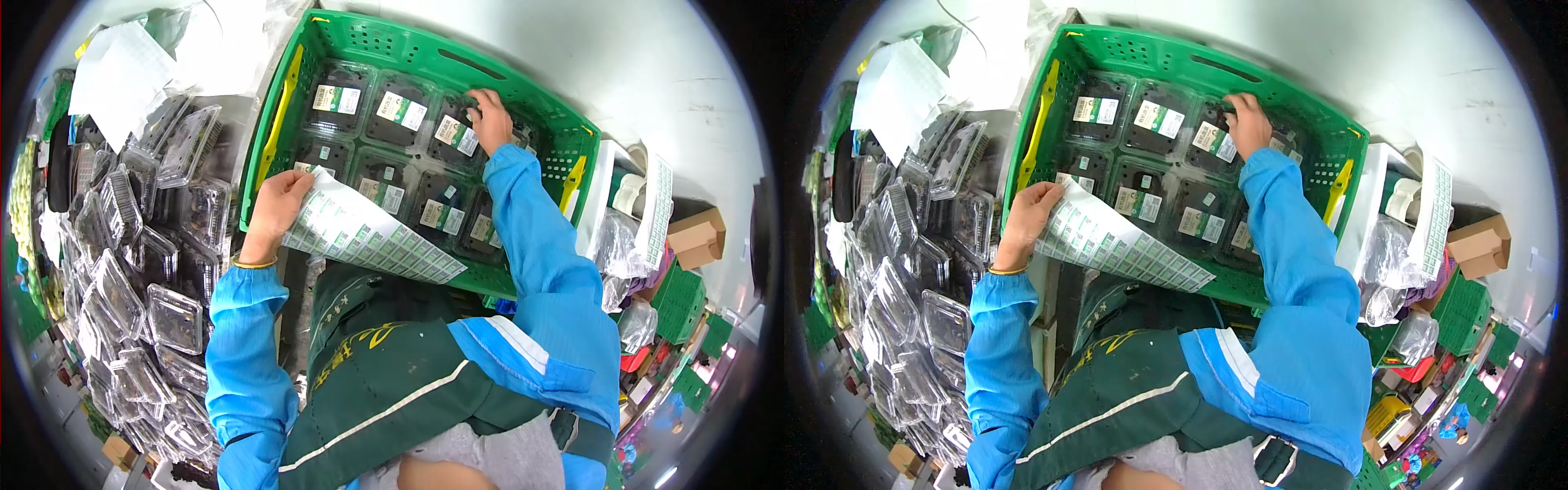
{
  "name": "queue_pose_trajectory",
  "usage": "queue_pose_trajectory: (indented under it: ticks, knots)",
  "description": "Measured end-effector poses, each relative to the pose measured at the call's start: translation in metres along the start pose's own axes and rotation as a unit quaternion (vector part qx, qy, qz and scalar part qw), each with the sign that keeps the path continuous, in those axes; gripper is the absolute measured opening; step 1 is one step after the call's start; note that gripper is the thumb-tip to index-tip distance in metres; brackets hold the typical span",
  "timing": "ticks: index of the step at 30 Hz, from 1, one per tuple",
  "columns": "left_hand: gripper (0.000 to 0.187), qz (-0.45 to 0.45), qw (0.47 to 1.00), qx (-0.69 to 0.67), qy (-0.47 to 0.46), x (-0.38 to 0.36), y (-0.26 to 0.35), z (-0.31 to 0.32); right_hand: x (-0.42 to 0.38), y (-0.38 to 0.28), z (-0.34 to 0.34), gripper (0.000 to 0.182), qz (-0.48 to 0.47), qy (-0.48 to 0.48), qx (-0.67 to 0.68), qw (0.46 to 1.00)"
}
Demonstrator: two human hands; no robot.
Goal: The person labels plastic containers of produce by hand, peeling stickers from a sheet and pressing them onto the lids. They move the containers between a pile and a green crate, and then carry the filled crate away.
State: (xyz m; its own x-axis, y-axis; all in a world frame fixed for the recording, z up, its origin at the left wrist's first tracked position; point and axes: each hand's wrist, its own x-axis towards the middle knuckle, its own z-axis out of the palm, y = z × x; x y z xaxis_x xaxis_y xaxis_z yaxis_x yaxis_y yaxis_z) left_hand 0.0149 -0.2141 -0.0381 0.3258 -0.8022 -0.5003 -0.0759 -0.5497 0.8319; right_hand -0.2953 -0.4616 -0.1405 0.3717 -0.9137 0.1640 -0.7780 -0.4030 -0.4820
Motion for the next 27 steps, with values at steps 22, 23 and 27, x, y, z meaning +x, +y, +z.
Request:
queue_pose_trajectory:
  ticks: [22,23,27]
  knots:
    - [0.024,-0.01,0.998,-0.008,0.057,0.003,0.006,-0.034,-0.051,-0.174,-0.061,0.03,-0.118,-0.488,0.4,0.767]
    - [0.024,-0.009,0.998,-0.01,0.057,0.004,0.006,-0.035,-0.056,-0.177,-0.063,0.034,-0.147,-0.484,0.381,0.774]
    - [0.024,-0.002,0.998,-0.015,0.055,0.007,0.003,-0.034,-0.068,-0.18,-0.06,0.02,-0.182,-0.397,0.374,0.818]
